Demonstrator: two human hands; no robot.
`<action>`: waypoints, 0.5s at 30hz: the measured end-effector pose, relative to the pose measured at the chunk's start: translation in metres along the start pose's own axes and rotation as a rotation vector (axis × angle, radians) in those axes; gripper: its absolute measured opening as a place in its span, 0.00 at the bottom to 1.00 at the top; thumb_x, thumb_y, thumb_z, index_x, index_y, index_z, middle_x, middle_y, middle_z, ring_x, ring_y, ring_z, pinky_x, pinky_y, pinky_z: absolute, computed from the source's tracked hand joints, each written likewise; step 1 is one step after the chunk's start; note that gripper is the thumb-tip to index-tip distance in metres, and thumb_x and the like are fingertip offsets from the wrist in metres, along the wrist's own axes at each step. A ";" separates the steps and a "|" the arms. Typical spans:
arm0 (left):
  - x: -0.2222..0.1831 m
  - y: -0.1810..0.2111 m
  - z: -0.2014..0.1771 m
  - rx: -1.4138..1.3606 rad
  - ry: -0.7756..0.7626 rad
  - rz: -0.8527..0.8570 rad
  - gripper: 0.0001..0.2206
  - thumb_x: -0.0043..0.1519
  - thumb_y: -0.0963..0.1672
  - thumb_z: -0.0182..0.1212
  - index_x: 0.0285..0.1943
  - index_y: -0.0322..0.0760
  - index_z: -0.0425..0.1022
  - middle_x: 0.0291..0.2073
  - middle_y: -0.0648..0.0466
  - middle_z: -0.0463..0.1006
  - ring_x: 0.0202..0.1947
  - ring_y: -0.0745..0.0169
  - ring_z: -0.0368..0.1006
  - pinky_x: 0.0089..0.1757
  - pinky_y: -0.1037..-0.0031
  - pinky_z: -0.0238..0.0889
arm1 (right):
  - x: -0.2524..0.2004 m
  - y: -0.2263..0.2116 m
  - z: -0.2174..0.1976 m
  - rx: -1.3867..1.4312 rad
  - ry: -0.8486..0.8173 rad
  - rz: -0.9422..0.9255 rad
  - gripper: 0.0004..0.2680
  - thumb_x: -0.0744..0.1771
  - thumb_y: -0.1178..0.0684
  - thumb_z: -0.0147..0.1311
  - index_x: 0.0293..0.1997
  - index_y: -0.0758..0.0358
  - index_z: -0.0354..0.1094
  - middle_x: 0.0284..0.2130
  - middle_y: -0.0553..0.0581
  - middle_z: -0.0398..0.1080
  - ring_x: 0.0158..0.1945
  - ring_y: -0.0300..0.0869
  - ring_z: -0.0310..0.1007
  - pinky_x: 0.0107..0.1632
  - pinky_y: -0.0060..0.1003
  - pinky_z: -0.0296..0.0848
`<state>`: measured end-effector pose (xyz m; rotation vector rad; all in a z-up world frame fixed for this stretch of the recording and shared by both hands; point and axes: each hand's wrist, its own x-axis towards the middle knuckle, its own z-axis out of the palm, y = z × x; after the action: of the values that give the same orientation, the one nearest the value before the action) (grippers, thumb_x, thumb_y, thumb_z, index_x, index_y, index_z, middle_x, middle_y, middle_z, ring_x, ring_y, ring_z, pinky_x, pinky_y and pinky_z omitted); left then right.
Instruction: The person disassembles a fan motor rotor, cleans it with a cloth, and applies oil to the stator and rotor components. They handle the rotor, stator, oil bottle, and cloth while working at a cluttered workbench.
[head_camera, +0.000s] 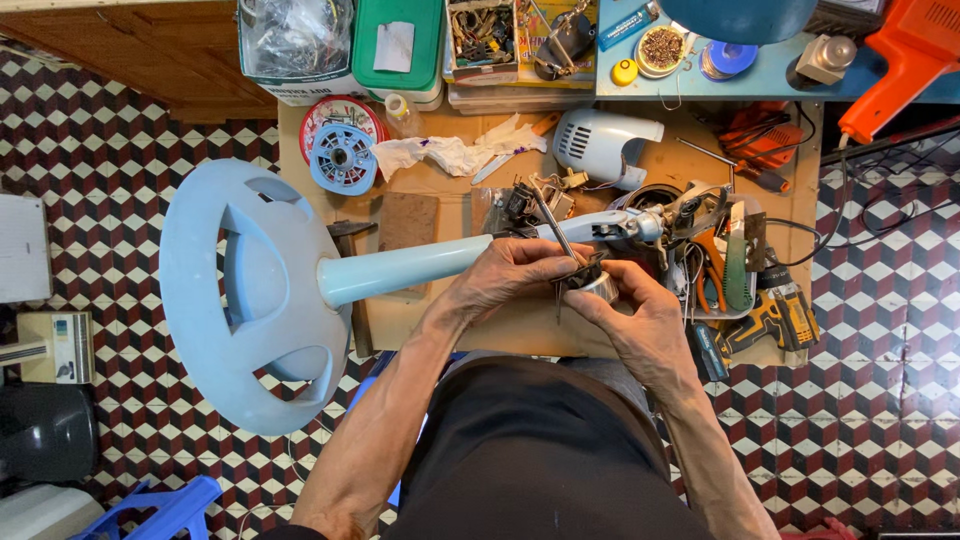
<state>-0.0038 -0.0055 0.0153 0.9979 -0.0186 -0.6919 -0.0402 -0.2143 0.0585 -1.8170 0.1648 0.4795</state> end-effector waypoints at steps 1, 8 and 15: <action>0.000 0.002 0.001 0.060 0.004 -0.005 0.15 0.64 0.44 0.64 0.59 0.33 0.79 0.56 0.51 0.80 0.52 0.67 0.76 0.54 0.74 0.71 | -0.001 -0.001 -0.002 -0.020 -0.005 -0.020 0.18 0.62 0.47 0.65 0.54 0.62 0.72 0.34 0.49 0.74 0.37 0.32 0.73 0.40 0.28 0.75; -0.001 0.022 -0.007 0.428 0.004 0.091 0.11 0.62 0.44 0.67 0.50 0.32 0.81 0.43 0.54 0.84 0.45 0.69 0.78 0.50 0.73 0.74 | -0.002 0.003 -0.020 -0.113 -0.057 -0.078 0.20 0.61 0.46 0.66 0.57 0.60 0.71 0.38 0.53 0.76 0.44 0.38 0.75 0.49 0.33 0.75; 0.003 0.027 0.001 0.588 0.047 0.084 0.13 0.59 0.46 0.70 0.48 0.35 0.81 0.40 0.55 0.85 0.41 0.70 0.80 0.45 0.74 0.76 | 0.001 0.012 -0.030 -0.097 -0.086 -0.124 0.21 0.61 0.47 0.66 0.58 0.60 0.70 0.42 0.54 0.78 0.47 0.40 0.77 0.52 0.36 0.77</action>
<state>0.0120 0.0017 0.0360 1.5665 -0.2321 -0.5954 -0.0362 -0.2465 0.0542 -1.8847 -0.0311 0.4839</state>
